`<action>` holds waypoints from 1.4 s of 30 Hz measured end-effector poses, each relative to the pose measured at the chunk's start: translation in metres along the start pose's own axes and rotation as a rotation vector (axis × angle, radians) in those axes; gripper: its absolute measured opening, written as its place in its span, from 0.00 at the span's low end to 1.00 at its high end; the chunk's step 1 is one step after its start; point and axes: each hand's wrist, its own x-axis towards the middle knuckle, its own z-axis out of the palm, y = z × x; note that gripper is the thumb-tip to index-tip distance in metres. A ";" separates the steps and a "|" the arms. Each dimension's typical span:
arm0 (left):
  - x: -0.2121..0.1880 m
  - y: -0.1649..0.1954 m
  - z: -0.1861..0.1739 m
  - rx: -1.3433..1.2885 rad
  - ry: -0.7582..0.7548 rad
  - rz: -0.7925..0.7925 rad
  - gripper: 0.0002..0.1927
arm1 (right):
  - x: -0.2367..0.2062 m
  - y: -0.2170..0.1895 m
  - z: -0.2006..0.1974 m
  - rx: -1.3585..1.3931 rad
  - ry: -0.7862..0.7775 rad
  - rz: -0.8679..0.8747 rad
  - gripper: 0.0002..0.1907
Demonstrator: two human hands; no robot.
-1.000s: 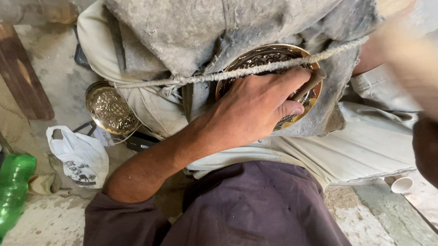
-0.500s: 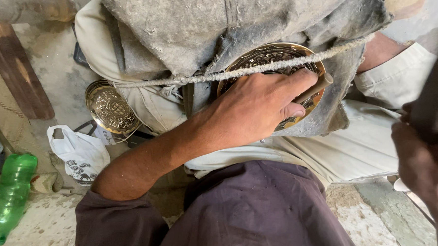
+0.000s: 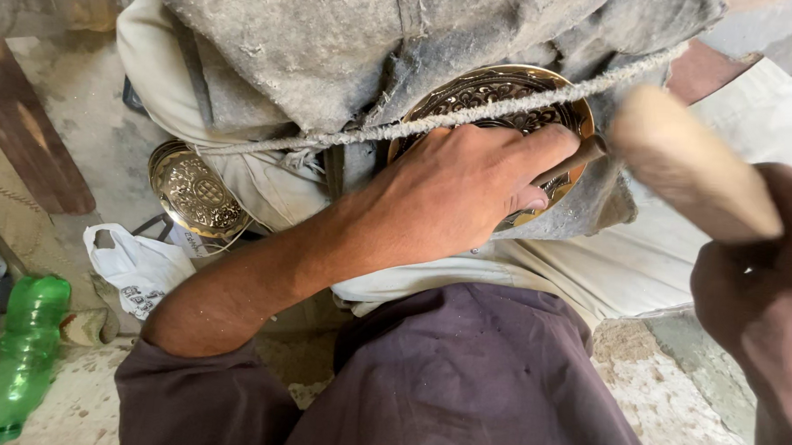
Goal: The person sits on the floor holding a steel punch against an ornate brass plate resting on a cloth-covered sandbag on their lap, and repeatedly strikes the punch with a wooden mallet to chase the decorative pattern, repositioning the punch around the plate and rotating the plate as they work.
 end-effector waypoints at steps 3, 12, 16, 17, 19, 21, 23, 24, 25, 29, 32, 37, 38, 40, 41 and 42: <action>0.000 0.001 -0.002 -0.001 -0.003 0.014 0.19 | -0.003 -0.002 -0.003 -0.100 -0.051 -0.061 0.08; 0.004 0.002 -0.004 0.015 -0.144 -0.045 0.13 | -0.001 -0.041 0.006 0.026 0.129 -0.067 0.17; 0.003 0.001 -0.007 0.022 -0.111 0.026 0.13 | -0.003 -0.041 0.017 0.018 0.166 -0.082 0.17; 0.004 0.001 -0.007 0.028 -0.138 0.018 0.11 | -0.005 -0.040 0.019 0.041 0.179 -0.066 0.18; 0.003 0.002 -0.009 0.051 -0.077 0.063 0.14 | -0.011 -0.039 0.023 0.267 0.238 0.050 0.19; 0.003 0.003 -0.011 0.061 -0.091 0.057 0.15 | -0.016 -0.037 0.023 0.252 0.226 0.081 0.19; 0.005 0.003 -0.012 0.069 -0.175 0.004 0.14 | -0.020 -0.037 0.023 0.025 0.161 0.015 0.18; 0.004 0.003 -0.012 0.067 -0.170 0.009 0.14 | -0.021 -0.038 0.023 0.013 0.150 0.022 0.17; 0.004 0.003 -0.013 0.063 -0.166 0.017 0.14 | -0.023 -0.041 0.026 0.203 0.181 0.111 0.17; 0.006 0.003 -0.016 0.085 -0.190 0.044 0.15 | -0.024 -0.052 0.025 0.012 0.189 0.058 0.18; 0.005 0.003 -0.019 0.055 -0.167 0.065 0.16 | -0.026 -0.059 0.025 0.309 0.252 0.148 0.20; 0.004 -0.001 -0.019 0.086 -0.173 0.104 0.15 | -0.033 -0.061 0.033 0.283 0.259 0.170 0.19; 0.005 -0.001 -0.018 0.076 -0.161 0.113 0.16 | -0.033 -0.060 0.033 0.301 0.238 0.194 0.20; 0.007 0.001 -0.015 0.116 -0.255 0.068 0.13 | -0.032 -0.063 0.033 0.114 0.140 0.219 0.23; 0.007 0.002 -0.015 0.141 -0.299 0.047 0.12 | -0.029 -0.066 0.030 -0.089 0.065 0.215 0.24; 0.001 0.006 -0.016 0.125 -0.176 0.111 0.12 | -0.026 -0.071 0.026 -0.060 0.077 0.221 0.23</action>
